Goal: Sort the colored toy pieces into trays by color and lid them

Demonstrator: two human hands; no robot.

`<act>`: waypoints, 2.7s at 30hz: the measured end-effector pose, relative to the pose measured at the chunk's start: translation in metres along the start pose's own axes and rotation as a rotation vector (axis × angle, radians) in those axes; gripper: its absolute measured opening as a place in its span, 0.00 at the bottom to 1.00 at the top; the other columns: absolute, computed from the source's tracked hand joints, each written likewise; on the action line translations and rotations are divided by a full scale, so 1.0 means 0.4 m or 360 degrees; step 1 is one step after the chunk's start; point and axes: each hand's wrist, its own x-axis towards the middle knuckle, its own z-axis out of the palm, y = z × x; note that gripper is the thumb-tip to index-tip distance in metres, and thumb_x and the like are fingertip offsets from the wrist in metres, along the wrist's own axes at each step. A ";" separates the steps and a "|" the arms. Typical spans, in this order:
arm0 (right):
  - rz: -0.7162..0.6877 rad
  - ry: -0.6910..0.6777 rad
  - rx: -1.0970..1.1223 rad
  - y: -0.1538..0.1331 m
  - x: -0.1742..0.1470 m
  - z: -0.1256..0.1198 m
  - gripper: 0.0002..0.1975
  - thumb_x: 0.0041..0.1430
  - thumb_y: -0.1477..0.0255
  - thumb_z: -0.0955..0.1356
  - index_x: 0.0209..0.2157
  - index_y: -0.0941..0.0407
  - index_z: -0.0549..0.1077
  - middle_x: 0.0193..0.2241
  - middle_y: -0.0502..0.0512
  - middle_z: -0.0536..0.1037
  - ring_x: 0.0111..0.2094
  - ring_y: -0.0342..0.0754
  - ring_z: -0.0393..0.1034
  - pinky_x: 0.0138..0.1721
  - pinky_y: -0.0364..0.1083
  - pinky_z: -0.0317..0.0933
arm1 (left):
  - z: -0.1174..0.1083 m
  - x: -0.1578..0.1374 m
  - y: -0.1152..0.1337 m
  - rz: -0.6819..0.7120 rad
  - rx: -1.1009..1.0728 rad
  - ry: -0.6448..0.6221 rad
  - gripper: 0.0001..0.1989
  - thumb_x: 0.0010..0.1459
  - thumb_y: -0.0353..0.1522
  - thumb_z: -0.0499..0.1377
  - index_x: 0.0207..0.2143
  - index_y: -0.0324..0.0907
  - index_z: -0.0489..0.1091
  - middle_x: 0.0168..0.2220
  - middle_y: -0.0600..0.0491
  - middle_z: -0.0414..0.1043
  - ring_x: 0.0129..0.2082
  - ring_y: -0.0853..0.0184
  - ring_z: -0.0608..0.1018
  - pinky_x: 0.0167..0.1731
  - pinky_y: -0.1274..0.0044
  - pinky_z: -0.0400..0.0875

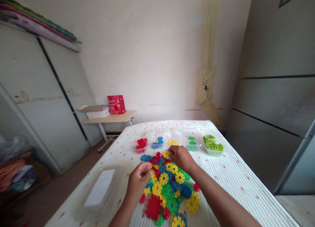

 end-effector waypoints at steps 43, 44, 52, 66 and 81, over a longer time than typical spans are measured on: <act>0.0068 -0.0282 -0.0587 0.102 0.032 0.115 0.12 0.56 0.74 0.59 0.36 0.53 0.74 0.35 0.55 0.77 0.39 0.48 0.68 0.37 0.43 0.55 | -0.015 0.028 -0.123 0.0172 0.0688 0.0171 0.10 0.49 0.25 0.50 0.30 0.41 0.70 0.34 0.52 0.72 0.38 0.66 0.72 0.42 0.73 0.63; 0.0070 -0.0276 -0.0604 0.102 0.031 0.112 0.12 0.57 0.73 0.59 0.35 0.53 0.74 0.34 0.55 0.77 0.38 0.48 0.68 0.37 0.43 0.55 | -0.015 0.029 -0.124 0.0175 0.0687 0.0174 0.10 0.49 0.25 0.50 0.30 0.41 0.70 0.34 0.52 0.72 0.38 0.66 0.72 0.42 0.73 0.64; 0.0199 -0.0201 -0.0716 0.076 0.055 0.112 0.14 0.61 0.70 0.57 0.36 0.54 0.73 0.33 0.59 0.76 0.36 0.48 0.69 0.34 0.42 0.56 | -0.012 0.030 -0.126 0.0179 0.0699 0.0211 0.10 0.48 0.24 0.51 0.29 0.42 0.70 0.33 0.53 0.73 0.37 0.66 0.73 0.42 0.74 0.64; 0.0063 -0.0368 -0.0783 0.043 0.061 0.130 0.12 0.55 0.65 0.63 0.35 0.55 0.73 0.35 0.57 0.77 0.40 0.52 0.67 0.35 0.45 0.57 | -0.012 0.028 -0.118 0.0161 0.0678 0.0208 0.10 0.48 0.24 0.51 0.28 0.42 0.70 0.33 0.52 0.72 0.37 0.66 0.72 0.42 0.74 0.64; -0.0172 -0.0425 -0.0984 0.054 0.077 0.137 0.15 0.62 0.67 0.57 0.35 0.59 0.70 0.32 0.61 0.76 0.35 0.51 0.69 0.35 0.46 0.56 | -0.010 0.030 -0.126 0.0159 0.0666 0.0197 0.10 0.48 0.23 0.50 0.29 0.41 0.70 0.33 0.52 0.72 0.37 0.66 0.71 0.42 0.74 0.63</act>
